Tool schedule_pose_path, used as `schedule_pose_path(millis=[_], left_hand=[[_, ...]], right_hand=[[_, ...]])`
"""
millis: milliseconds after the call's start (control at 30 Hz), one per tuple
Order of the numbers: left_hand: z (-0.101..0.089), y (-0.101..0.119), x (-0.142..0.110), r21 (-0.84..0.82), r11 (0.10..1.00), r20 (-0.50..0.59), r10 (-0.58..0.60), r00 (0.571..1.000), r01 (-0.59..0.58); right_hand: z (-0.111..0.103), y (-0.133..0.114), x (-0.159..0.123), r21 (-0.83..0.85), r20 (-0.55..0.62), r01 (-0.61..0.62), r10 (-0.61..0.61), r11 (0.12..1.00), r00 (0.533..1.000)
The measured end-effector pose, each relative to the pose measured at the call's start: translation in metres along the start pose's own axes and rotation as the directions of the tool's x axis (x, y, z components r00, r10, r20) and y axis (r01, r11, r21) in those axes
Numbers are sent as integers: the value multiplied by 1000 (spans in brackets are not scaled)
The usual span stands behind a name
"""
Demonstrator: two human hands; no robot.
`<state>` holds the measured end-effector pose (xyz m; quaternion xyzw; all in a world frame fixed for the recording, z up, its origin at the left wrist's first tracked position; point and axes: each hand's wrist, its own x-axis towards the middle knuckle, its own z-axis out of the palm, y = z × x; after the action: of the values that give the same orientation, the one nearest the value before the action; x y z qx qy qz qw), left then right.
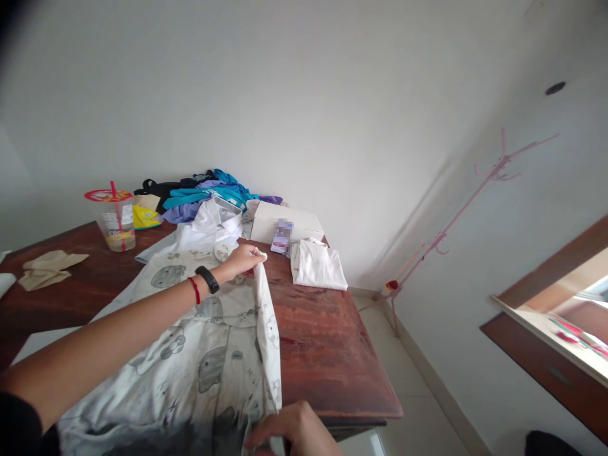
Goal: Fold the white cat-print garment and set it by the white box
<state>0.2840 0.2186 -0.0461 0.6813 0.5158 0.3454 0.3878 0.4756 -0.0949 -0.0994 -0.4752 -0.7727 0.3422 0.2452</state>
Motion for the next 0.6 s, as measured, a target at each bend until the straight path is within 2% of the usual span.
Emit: schedule_pose_path(millis=[133, 233, 367, 500, 533, 600], left_hand=[[-26, -13, -3, -131, 990, 28, -43, 999, 47], [-43, -22, -9, -166, 984, 18, -64, 998, 66], [-58, -36, -17, -169, 984, -38, -62, 997, 55], [-61, -53, -23, -174, 985, -109, -43, 993, 24], [-60, -58, -24, -177, 984, -124, -33, 992, 10], [-60, -65, -25, -185, 982, -159, 3, 987, -33]], right_hand=[[11, -44, 26, -43, 77, -17, 20, 999, 997], [32, -59, 45, -149, 129, 51, -32, 987, 991], [75, -53, 71, -398, 195, 215, -147, 892, 970], [122, -34, 98, -568, 284, 324, -189, 757, 940], [132, -30, 103, -569, 294, 335, -194, 751, 936], [144, -24, 111, -488, 265, 321, -212, 812, 941]])
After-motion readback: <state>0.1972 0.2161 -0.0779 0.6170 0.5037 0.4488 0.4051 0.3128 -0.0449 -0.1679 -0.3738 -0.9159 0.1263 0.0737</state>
